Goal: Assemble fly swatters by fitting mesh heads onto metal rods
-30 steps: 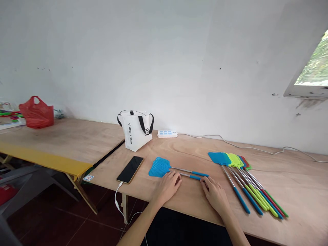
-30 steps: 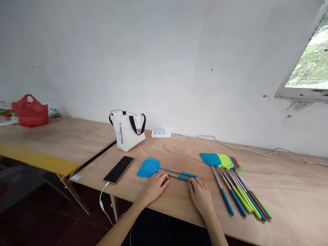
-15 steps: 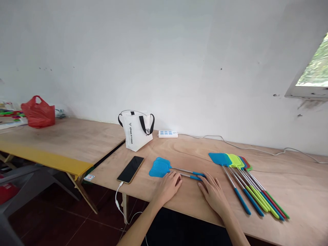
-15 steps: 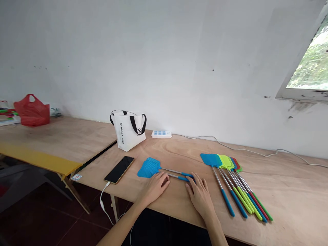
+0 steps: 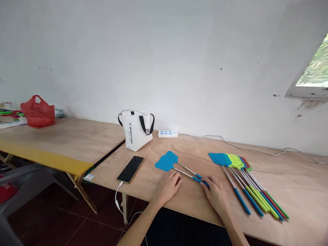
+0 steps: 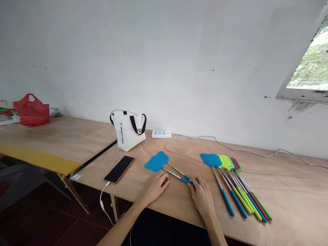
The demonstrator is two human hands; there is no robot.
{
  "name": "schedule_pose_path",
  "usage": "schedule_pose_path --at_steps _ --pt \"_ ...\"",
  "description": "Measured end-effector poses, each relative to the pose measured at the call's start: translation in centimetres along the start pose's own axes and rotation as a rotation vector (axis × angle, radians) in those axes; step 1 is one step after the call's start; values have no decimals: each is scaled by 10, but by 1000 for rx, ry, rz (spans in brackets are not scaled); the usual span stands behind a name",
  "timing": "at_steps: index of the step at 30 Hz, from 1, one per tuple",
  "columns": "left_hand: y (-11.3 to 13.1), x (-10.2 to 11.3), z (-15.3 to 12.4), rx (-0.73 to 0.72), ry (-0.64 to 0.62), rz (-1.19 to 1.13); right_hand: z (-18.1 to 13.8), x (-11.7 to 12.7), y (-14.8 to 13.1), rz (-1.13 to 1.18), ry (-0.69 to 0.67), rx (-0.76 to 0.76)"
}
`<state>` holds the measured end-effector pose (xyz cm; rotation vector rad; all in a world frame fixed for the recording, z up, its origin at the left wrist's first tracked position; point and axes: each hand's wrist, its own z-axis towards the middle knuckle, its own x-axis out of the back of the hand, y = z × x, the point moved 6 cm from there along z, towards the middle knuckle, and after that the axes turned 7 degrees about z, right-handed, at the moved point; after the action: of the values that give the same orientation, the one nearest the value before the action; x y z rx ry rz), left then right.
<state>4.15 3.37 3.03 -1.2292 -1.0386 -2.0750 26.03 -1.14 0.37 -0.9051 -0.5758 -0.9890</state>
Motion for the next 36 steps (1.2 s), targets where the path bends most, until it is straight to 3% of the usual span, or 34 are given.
schedule_pose_path --at_steps 5,12,24,29,33,36 --pt "-3 -3 -1 18 -15 -24 1 0 0 -9 20 -13" --pt "-3 -4 -2 12 -12 -33 -1 8 7 -101 174 -81" --pt "-1 1 -2 28 -36 -39 -2 24 5 -21 319 -122" --pt "-1 0 -3 36 -54 -42 -2 36 11 -124 280 -133" --pt "0 1 -2 42 -55 -43 -2 57 22 -217 273 -235" --pt "2 3 -2 46 -55 -43 -6 63 37 -284 191 -312"
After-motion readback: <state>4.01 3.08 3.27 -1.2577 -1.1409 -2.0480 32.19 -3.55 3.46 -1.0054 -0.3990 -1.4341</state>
